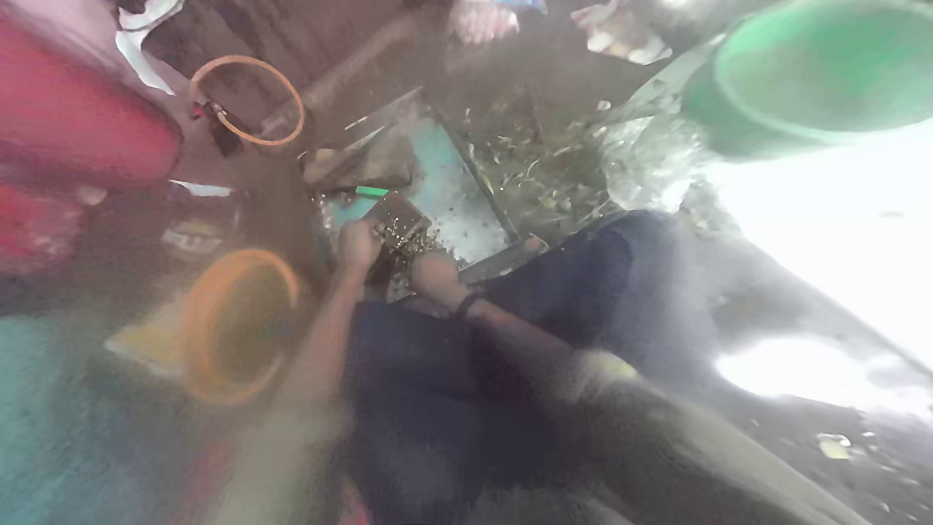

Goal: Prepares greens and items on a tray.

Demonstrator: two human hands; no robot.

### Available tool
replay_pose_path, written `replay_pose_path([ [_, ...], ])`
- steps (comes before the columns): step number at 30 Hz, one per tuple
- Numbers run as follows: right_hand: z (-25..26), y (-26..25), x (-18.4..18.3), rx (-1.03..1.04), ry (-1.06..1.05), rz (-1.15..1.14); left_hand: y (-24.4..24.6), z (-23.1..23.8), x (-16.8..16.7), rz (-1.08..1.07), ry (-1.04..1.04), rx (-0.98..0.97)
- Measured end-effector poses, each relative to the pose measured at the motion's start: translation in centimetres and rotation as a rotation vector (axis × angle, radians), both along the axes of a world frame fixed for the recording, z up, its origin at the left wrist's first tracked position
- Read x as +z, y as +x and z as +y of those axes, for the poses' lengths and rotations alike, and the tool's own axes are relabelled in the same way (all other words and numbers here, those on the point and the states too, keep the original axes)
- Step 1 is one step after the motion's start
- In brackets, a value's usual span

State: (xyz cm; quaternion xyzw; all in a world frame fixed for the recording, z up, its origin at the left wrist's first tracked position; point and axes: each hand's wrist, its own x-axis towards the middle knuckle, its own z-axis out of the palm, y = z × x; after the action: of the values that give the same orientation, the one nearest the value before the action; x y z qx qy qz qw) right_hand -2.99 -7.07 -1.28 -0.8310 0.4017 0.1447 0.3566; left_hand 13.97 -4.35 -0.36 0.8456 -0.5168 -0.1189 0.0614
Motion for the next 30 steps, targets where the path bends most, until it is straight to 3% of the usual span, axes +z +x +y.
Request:
replay_pose_path([
  [7, -1.0, -0.2, -0.5, -0.027, -0.02, -0.006, -0.2, 1.4, -0.3, 0.057, -0.053, 0.048],
  [16, -0.9, -0.1, -0.6, -0.013, -0.037, 0.002, -0.4, -0.3, 0.4, 0.039, -0.061, 0.064],
  [30, -1.0, 2.0, 1.1, -0.018, -0.068, -0.101, -1.5, 0.1, 1.4, 0.014, 0.044, 0.078],
])
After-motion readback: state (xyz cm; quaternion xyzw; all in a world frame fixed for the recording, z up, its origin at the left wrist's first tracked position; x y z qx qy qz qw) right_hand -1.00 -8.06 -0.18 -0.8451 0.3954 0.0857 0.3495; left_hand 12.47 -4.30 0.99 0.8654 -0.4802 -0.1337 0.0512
